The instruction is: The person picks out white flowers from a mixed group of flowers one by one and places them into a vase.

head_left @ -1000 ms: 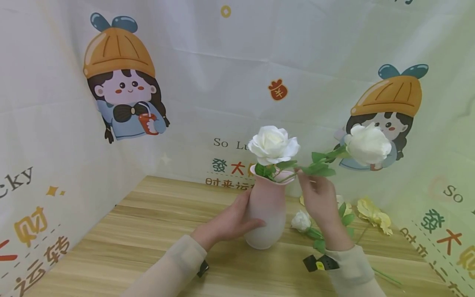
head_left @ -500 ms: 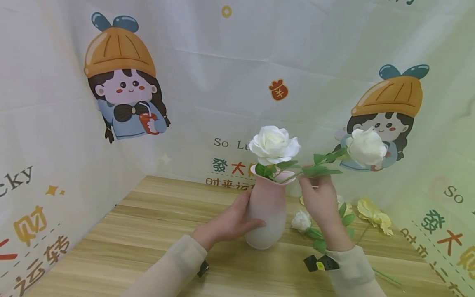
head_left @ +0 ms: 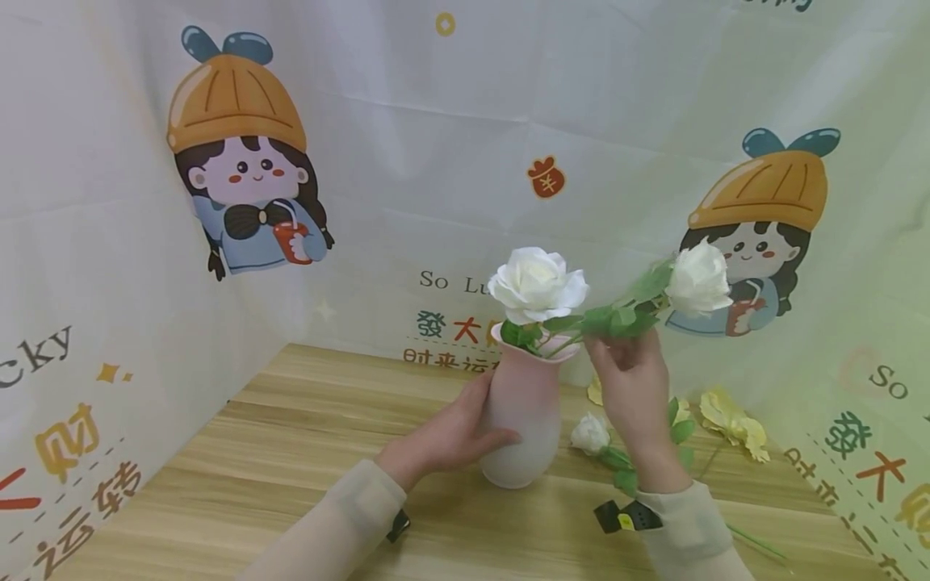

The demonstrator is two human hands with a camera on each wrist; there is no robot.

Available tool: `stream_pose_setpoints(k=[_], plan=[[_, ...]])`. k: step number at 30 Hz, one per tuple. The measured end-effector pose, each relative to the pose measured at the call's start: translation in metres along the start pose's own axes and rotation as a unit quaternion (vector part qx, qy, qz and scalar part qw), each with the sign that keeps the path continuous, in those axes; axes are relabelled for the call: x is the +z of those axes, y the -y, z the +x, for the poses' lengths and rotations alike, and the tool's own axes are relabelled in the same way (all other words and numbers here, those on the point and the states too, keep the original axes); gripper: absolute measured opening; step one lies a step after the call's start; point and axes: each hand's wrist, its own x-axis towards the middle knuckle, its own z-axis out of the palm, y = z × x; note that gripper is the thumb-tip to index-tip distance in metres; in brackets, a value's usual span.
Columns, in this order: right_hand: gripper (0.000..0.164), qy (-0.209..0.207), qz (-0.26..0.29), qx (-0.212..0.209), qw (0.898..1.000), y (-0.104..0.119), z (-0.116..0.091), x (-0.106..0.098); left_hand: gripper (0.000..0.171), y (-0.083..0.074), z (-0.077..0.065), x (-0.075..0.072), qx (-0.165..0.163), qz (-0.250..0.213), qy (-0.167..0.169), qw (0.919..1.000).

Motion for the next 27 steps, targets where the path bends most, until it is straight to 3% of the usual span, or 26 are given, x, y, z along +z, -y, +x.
stream_pose_setpoints(k=[6, 10, 15, 18, 21, 27], plan=[[0.029, -0.038, -0.002, -0.036, 0.999, 0.0003, -0.0014, 0.0028, 0.100, -0.0017, -0.0006, -0.0004, 0.009, -0.002, -0.005, 0.9999], [0.023, -0.034, -0.057, -0.044, 0.997, -0.0002, -0.0020, 0.0041, 0.099, -0.0029, -0.0010, -0.0012, 0.012, -0.001, -0.005, 0.9999], [0.016, 0.042, -0.153, -0.099, 0.982, -0.0034, -0.0033, 0.0054, 0.100, -0.0018, -0.0003, -0.0001, 0.014, 0.002, -0.007, 0.9999], [0.017, 0.091, -0.168, -0.119, 0.974, -0.0046, -0.0040, 0.0063, 0.100, -0.0015, 0.0002, 0.0004, 0.018, 0.002, -0.009, 0.9998], [0.028, 0.094, -0.168, -0.099, 0.976, -0.0051, -0.0048, 0.0070, 0.100, -0.0017, 0.0002, 0.0001, 0.020, 0.004, -0.010, 0.9997], [0.038, 0.034, -0.105, -0.071, 0.991, -0.0058, -0.0034, 0.0071, 0.100, -0.0009, 0.0007, 0.0000, 0.019, 0.006, -0.009, 0.9998]])
